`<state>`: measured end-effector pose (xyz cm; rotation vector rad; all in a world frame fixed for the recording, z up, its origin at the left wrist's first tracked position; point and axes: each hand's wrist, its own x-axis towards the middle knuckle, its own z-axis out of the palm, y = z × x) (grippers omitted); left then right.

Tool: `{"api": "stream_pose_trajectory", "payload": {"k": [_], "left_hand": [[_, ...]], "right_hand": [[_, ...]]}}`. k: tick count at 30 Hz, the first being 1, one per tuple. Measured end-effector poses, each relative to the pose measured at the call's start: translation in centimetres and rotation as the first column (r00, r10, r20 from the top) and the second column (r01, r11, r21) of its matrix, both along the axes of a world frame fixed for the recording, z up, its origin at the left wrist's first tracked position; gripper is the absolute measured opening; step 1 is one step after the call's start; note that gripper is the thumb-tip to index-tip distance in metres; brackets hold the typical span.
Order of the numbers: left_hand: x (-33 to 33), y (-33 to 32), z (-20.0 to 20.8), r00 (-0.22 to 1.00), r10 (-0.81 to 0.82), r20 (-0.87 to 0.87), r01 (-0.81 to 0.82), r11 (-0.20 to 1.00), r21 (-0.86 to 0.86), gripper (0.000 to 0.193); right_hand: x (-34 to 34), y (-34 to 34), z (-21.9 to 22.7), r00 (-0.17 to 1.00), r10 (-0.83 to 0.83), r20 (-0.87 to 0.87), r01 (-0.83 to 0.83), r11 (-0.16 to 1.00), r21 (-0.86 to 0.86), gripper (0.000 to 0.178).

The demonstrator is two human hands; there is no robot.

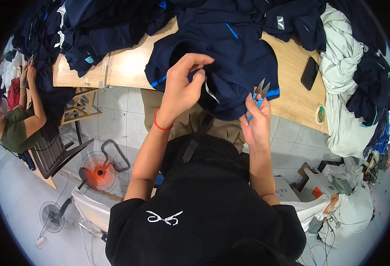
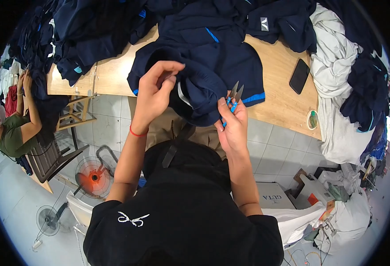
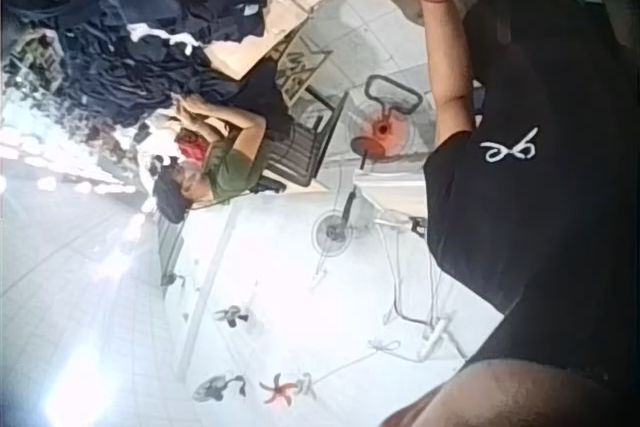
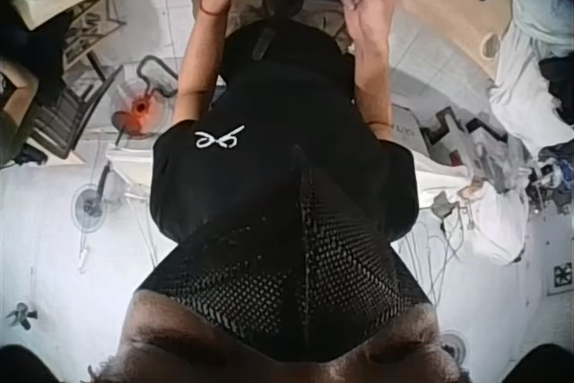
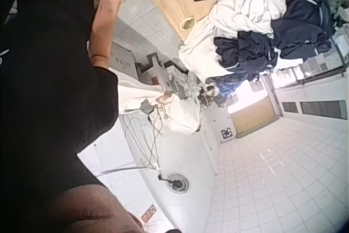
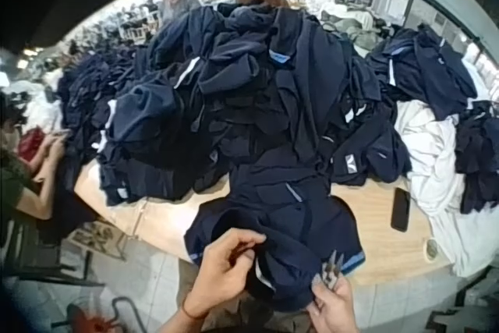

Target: The person is trimming excess threads from finished navy blue garments using snips in a textile factory setting.

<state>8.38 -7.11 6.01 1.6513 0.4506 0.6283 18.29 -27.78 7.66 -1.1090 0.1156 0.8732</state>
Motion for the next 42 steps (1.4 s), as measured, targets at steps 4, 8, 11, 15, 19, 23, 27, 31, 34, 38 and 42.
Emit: {"api": "stream_pose_trajectory", "payload": {"k": [4, 8, 11, 15, 19, 23, 27, 31, 34, 38, 42], "left_hand": [[-1.7, -3.1, 1.3, 0.999, -0.034, 0.032, 0.033, 0.999, 0.029, 0.016], [-2.0, -5.5, -0.2, 0.998, 0.006, -0.068, -0.004, 1.000, 0.031, 0.031], [-3.0, -4.9, -1.4, 0.965, -0.058, -0.256, 0.065, 0.998, 0.017, 0.049], [-4.2, -4.4, -2.2, 0.898, -0.152, -0.413, 0.138, 0.988, -0.065, 0.063], [-3.9, -4.3, -3.1, 0.931, -0.173, -0.320, 0.139, 0.982, -0.128, 0.055], [-3.0, -4.0, -4.1, 0.904, -0.298, -0.306, 0.302, 0.953, -0.036, 0.040], [-2.9, -4.7, -4.3, 0.902, -0.314, -0.297, 0.242, 0.936, -0.253, 0.019], [-4.2, -5.3, -3.5, 0.995, 0.039, 0.093, 0.029, 0.773, -0.634, 0.023], [-5.1, -5.3, -4.4, 0.993, 0.098, 0.072, -0.034, 0.795, -0.605, 0.023], [-5.9, -5.1, -4.9, 0.998, 0.057, 0.027, -0.021, 0.704, -0.710, 0.023], [-5.3, -5.0, -4.1, 0.971, -0.106, -0.213, 0.035, 0.949, -0.313, 0.022]], "right_hand": [[0.5, 0.5, -0.2, 1.000, 0.010, 0.028, -0.011, 1.000, 0.018, 0.011], [0.5, 1.0, 0.7, 1.000, -0.005, 0.029, 0.005, 1.000, -0.002, 0.008], [0.7, 0.8, 0.5, 0.998, -0.060, -0.002, 0.060, 0.994, 0.096, 0.007], [1.2, 0.1, -1.0, 0.984, -0.072, -0.165, 0.125, 0.933, 0.337, 0.011], [1.2, 0.2, -2.4, 0.909, 0.015, -0.416, 0.220, 0.830, 0.513, 0.025], [1.3, -0.4, -3.0, 0.856, 0.009, -0.517, 0.309, 0.792, 0.526, 0.031], [2.5, -1.1, -2.8, 0.844, -0.027, -0.536, 0.345, 0.791, 0.505, 0.028], [4.3, -2.7, -4.2, 0.904, -0.156, -0.398, 0.323, 0.859, 0.398, 0.013], [5.3, -5.6, -9.2, 0.965, -0.020, -0.262, 0.158, 0.840, 0.519, 0.007], [3.7, -2.4, -5.4, 0.894, -0.306, -0.326, 0.318, 0.948, -0.017, 0.006], [3.9, -3.4, -6.5, 0.919, -0.259, -0.296, 0.288, 0.956, 0.058, 0.007]]}}
